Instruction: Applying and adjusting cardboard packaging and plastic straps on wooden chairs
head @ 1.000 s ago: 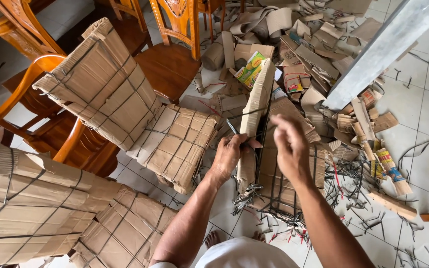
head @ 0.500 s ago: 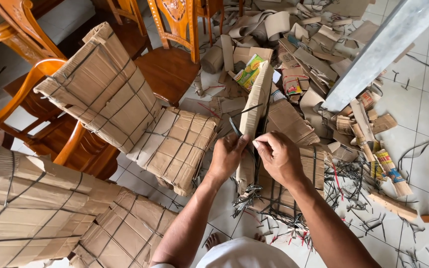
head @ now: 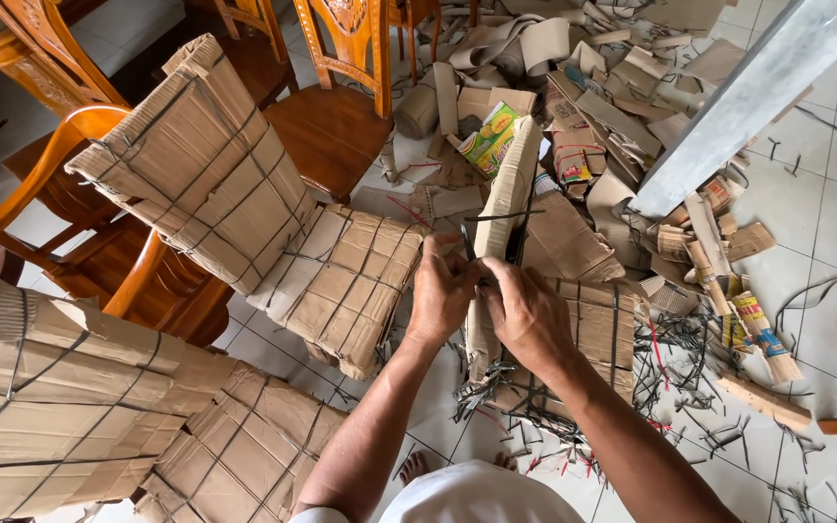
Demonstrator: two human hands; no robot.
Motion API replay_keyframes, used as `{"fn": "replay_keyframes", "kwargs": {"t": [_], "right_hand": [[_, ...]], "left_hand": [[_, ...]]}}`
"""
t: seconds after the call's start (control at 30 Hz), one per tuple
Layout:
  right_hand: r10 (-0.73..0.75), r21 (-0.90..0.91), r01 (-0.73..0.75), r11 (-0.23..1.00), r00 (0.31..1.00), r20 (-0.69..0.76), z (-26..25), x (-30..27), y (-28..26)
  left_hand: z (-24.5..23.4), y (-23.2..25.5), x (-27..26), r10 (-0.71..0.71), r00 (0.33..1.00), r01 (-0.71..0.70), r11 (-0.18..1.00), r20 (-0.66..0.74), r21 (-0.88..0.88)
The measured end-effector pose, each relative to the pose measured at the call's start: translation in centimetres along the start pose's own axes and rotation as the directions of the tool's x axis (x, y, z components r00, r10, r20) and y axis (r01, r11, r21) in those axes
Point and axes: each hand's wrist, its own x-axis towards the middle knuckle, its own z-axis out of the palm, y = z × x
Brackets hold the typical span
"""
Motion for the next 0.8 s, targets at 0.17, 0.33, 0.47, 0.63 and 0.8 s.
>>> {"fn": "replay_keyframes", "kwargs": {"t": [0.17,0.33,0.47,0.63,0.8], "right_hand": [[-0.158,-0.138,0.153,0.979,0.987,-0.021,3.6,-1.8,3.0],[-0.277,-0.261,0.269,0.927,0.961,0.007,5.9,-3.3,5.9],[-0.085,-0.035,0.096,0.995,0.964,0.253,2.5,-1.1,3.8],[0.21,0.416,-0.531,0.738,0.767,0.607,-2.8,1.6,0.9],[0.315,0.551,-0.765,0.332,0.641,0.7,-1.8,2.1,1.7]], "left_hand": [[-0.2,1.0,-0.4,0.016,1.0,-0.017,0.997,-0.005,-0.072],[-0.8,1.7,-0.7,0.001,1.0,-0.001,0.998,0.01,-0.059],[-1.5,1.1,-0.8,0.04,0.999,-0.031,0.962,0.025,-0.272],[-2.2,-1.2,-1.3,0.197,0.96,-0.094,0.896,0.199,-0.434],[-2.1,-0.6,-3.2,0.34,0.9,-0.252,0.917,0.274,-0.31]]}}
